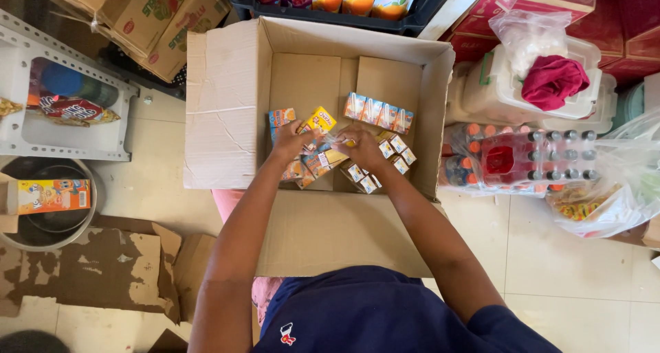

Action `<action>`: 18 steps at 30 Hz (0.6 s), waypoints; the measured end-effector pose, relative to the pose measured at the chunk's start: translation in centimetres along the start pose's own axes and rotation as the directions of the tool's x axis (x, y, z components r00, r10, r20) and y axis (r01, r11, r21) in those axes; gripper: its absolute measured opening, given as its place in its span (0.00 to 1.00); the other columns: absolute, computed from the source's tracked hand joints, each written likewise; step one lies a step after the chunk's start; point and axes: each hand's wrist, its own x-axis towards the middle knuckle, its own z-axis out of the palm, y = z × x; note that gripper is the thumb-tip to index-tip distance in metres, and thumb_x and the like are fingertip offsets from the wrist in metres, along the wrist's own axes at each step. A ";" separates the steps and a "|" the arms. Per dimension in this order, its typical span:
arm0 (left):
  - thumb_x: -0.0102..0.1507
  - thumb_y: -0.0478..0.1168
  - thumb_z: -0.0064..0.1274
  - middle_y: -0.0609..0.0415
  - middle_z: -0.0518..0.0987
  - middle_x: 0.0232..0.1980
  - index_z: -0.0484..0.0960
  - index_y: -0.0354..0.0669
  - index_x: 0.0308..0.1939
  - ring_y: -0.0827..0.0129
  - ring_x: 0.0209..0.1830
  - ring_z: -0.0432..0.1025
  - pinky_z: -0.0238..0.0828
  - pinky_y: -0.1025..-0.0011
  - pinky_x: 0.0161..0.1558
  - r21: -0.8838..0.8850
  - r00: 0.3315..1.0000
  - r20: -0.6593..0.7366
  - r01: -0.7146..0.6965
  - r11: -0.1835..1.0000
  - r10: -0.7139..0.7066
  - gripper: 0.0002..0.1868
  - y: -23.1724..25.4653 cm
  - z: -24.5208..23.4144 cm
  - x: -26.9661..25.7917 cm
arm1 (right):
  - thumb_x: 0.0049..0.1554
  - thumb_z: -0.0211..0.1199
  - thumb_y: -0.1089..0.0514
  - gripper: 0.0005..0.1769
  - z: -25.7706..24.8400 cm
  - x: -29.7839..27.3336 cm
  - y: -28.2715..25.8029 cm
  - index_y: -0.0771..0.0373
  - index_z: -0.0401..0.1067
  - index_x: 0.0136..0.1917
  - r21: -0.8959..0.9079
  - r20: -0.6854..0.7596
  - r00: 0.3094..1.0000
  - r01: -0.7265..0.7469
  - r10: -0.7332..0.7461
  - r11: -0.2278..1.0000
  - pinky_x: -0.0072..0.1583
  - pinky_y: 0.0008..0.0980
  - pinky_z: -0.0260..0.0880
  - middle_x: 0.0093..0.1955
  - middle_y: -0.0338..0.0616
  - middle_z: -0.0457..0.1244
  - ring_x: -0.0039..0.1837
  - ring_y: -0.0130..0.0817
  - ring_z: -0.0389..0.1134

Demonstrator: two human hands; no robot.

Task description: Stocking and organizing small juice boxes on a shelf from a cardboard box.

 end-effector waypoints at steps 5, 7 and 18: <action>0.54 0.47 0.68 0.52 0.83 0.38 0.83 0.36 0.48 0.74 0.34 0.76 0.75 0.69 0.37 0.099 0.990 -0.121 -0.055 0.994 0.067 0.24 -0.4 -0.2 -0.2 | 0.50 0.74 0.54 0.12 0.1 0.4 -1.3 0.63 0.79 0.43 -0.138 0.013 1.000 0.030 -0.029 0.990 0.61 0.38 0.69 0.50 0.45 0.69 0.58 0.41 0.69; 0.54 0.47 0.69 0.50 0.84 0.38 0.83 0.35 0.47 0.73 0.34 0.76 0.73 0.69 0.39 0.209 0.976 -0.173 -0.096 0.973 0.134 0.24 -0.6 -0.1 -0.3 | 0.49 0.75 0.54 0.12 0.3 0.6 -1.3 0.62 0.79 0.42 -0.217 -0.011 0.998 0.064 -0.068 0.974 0.61 0.39 0.69 0.50 0.45 0.70 0.58 0.43 0.69; 0.65 0.43 0.61 0.46 0.84 0.41 0.82 0.31 0.50 0.61 0.35 0.80 0.85 0.61 0.34 -0.618 0.990 -0.100 0.016 0.786 -0.099 0.18 -2.9 -7.9 0.6 | 0.46 0.74 0.54 0.12 -2.6 -1.3 1.5 0.60 0.81 0.43 -0.081 0.068 0.989 -0.122 0.128 0.989 0.59 0.36 0.74 0.51 0.42 0.69 0.55 0.41 0.72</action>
